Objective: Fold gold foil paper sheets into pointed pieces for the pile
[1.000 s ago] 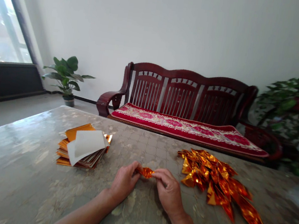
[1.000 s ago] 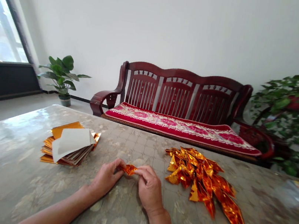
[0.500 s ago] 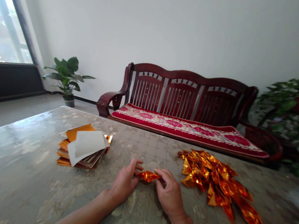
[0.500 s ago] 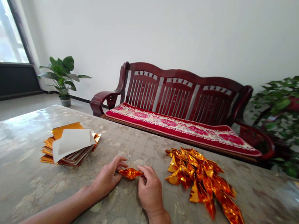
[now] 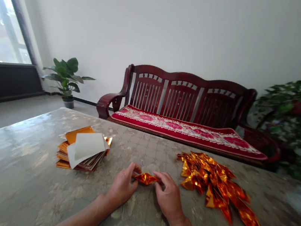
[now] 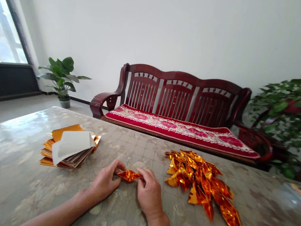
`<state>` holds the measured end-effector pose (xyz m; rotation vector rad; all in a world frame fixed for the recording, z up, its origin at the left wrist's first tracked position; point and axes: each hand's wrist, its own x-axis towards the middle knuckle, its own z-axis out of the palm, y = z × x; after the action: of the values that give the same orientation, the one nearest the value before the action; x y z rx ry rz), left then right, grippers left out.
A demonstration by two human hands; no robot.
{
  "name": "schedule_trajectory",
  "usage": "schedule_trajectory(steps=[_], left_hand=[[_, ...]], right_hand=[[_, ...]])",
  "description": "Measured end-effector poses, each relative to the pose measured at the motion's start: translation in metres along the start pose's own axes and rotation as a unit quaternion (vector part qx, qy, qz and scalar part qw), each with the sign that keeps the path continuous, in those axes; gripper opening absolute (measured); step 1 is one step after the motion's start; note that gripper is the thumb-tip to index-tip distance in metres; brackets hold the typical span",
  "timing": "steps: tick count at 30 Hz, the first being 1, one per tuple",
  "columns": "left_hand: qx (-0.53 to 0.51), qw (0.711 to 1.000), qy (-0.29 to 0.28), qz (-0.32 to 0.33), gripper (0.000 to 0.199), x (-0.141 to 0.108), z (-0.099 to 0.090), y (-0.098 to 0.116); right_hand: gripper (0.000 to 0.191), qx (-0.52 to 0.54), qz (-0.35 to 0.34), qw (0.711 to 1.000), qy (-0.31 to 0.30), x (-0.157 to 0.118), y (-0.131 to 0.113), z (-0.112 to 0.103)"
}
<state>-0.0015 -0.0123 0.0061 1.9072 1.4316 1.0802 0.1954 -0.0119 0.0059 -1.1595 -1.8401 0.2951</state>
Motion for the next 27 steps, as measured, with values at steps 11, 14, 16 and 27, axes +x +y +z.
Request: schedule_trajectory(steps=[11, 14, 16, 27], left_hand=[[-0.051, 0.999, 0.005, -0.018, 0.017, -0.0007, -0.0056, 0.0032], [-0.055, 0.998, 0.011, -0.033, 0.012, -0.0001, -0.0062, 0.006], [-0.058, 0.997, 0.013, -0.046, 0.01, 0.0005, -0.0069, 0.0072], [-0.005, 0.998, 0.028, -0.056, 0.009, 0.0024, -0.0082, 0.0046]], right_hand=[[0.036, -0.005, -0.045, 0.999, 0.018, -0.0022, -0.0041, -0.0011], [0.033, -0.011, -0.053, 0.998, 0.026, -0.0025, -0.0042, -0.001], [0.03, -0.017, -0.056, 0.998, 0.033, -0.0028, -0.0041, -0.001], [0.027, -0.025, -0.038, 0.998, 0.039, -0.0074, -0.0049, 0.001]])
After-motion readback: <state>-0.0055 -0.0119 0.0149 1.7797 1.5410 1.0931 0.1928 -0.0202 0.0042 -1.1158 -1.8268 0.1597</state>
